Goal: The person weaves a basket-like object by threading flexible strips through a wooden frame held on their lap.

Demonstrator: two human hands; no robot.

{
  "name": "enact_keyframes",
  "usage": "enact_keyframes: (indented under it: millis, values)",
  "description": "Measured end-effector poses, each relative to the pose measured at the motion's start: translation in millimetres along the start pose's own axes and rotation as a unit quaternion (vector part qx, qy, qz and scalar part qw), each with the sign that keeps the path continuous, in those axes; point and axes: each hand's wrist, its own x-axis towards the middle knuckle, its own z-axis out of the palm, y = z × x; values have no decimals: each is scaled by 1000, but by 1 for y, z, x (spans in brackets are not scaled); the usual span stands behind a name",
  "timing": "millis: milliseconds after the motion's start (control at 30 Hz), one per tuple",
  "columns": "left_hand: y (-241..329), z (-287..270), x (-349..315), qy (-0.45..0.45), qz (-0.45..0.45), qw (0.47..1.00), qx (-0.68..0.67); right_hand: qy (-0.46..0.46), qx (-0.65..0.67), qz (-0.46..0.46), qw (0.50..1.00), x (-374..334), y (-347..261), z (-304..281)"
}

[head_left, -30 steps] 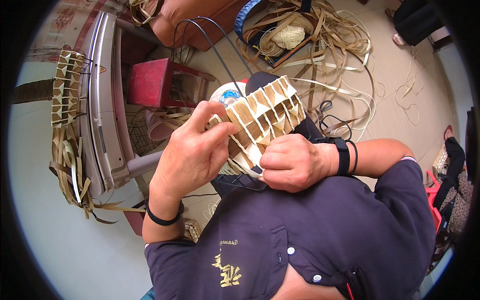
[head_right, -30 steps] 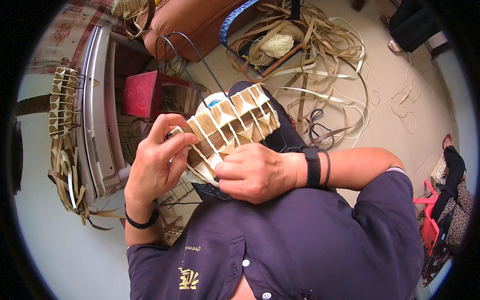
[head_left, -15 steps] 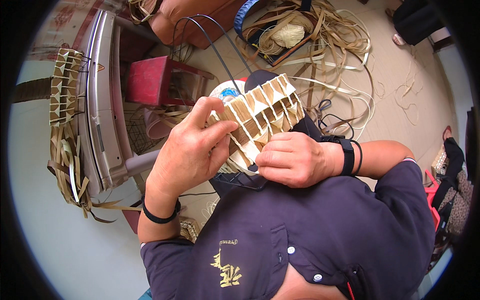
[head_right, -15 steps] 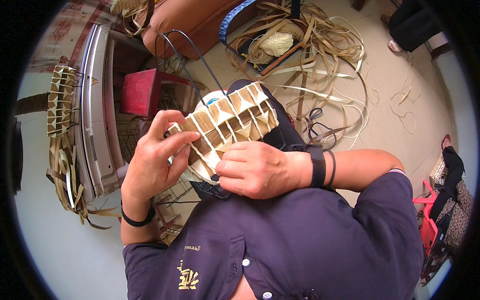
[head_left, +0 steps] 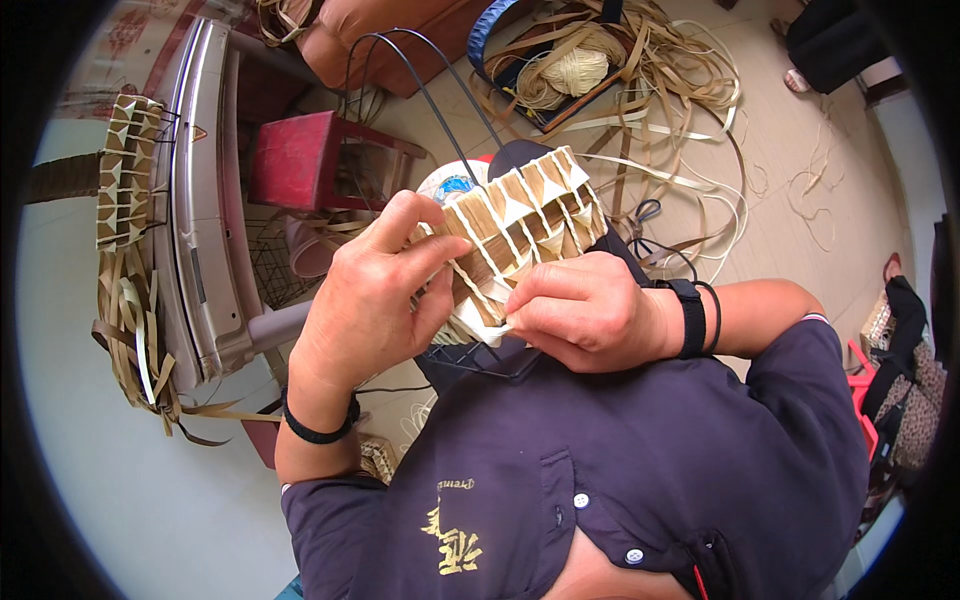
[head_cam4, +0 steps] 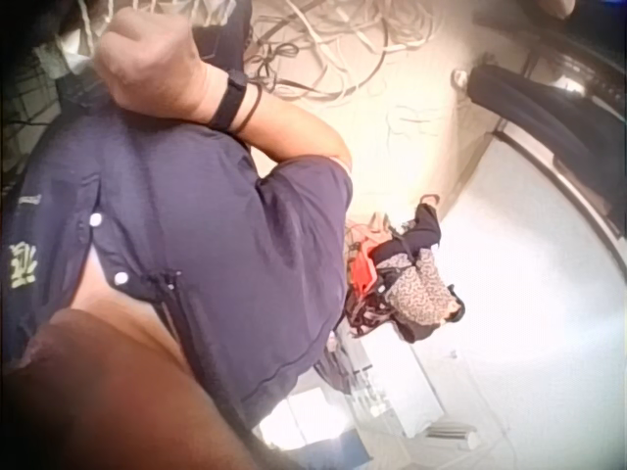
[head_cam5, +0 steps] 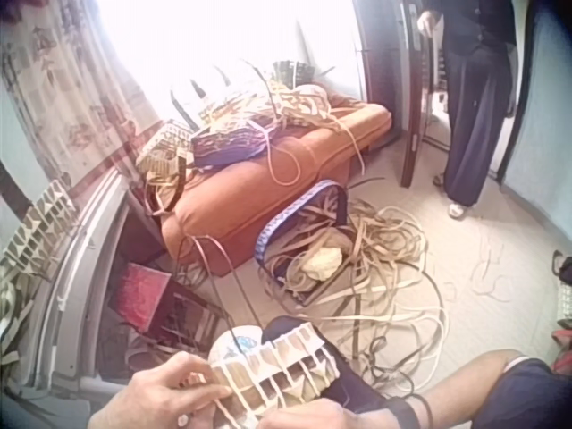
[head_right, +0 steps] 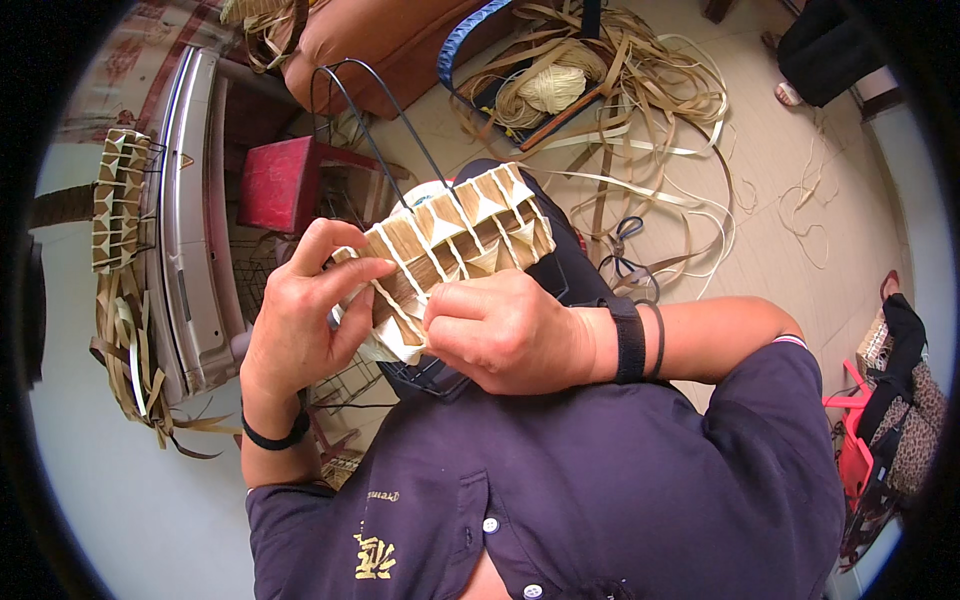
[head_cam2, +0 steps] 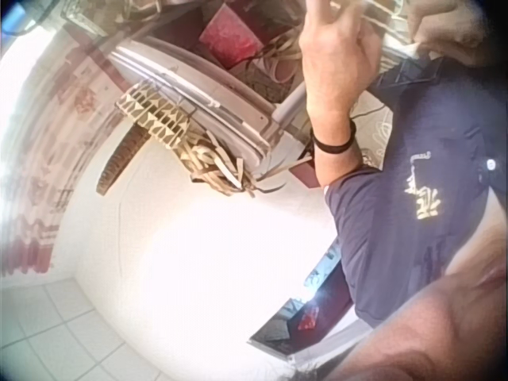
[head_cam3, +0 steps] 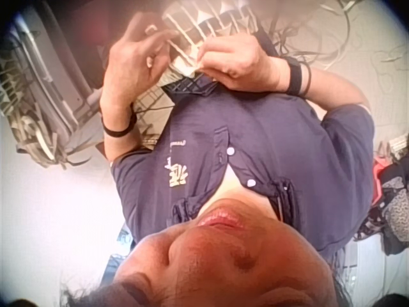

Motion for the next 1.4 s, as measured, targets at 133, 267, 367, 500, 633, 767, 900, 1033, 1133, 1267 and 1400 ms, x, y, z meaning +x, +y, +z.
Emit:
enact_keyframes:
  millis: [133, 267, 367, 500, 633, 767, 900, 1033, 1133, 1267, 1400]
  values:
    - [-1, 0, 0, 12, 5, 1000, -7, -7, -51, -32, 998, -2, 5, 2]
    - [-1, 0, 0, 15, 14, 1000, -6, 0, 95, 99, 991, 1, -4, 2]
    - [-2, 1, 0, 19, 21, 1000, 2, 11, 182, 184, 966, -3, -4, 3]
    - [-1, -1, 1, 6, 8, 1000, -2, 40, 302, 262, 916, -8, -3, 7]
    - [-2, -4, 1, -19, -1, 1000, -7, 53, 326, 275, 903, -1, -2, 5]
    - [-1, -4, -1, -21, -8, 1000, -8, 24, 75, 110, 991, 10, 7, -3]
    - [-1, -4, 0, -19, -13, 1000, -3, 39, -115, -122, 985, 8, 22, 12]
    - [-3, -3, -1, -11, -8, 1000, -11, 16, -199, -128, 972, 10, 20, 5]
    - [2, -3, 1, -6, -20, 1000, -17, 40, -211, -148, 965, 11, 23, 9]
    - [-4, 4, -2, 39, 2, 999, -30, 23, -158, -191, 969, 13, 35, 6]
    - [-2, 5, 0, 54, 4, 997, -50, -10, -87, -199, 976, 9, 40, -1]
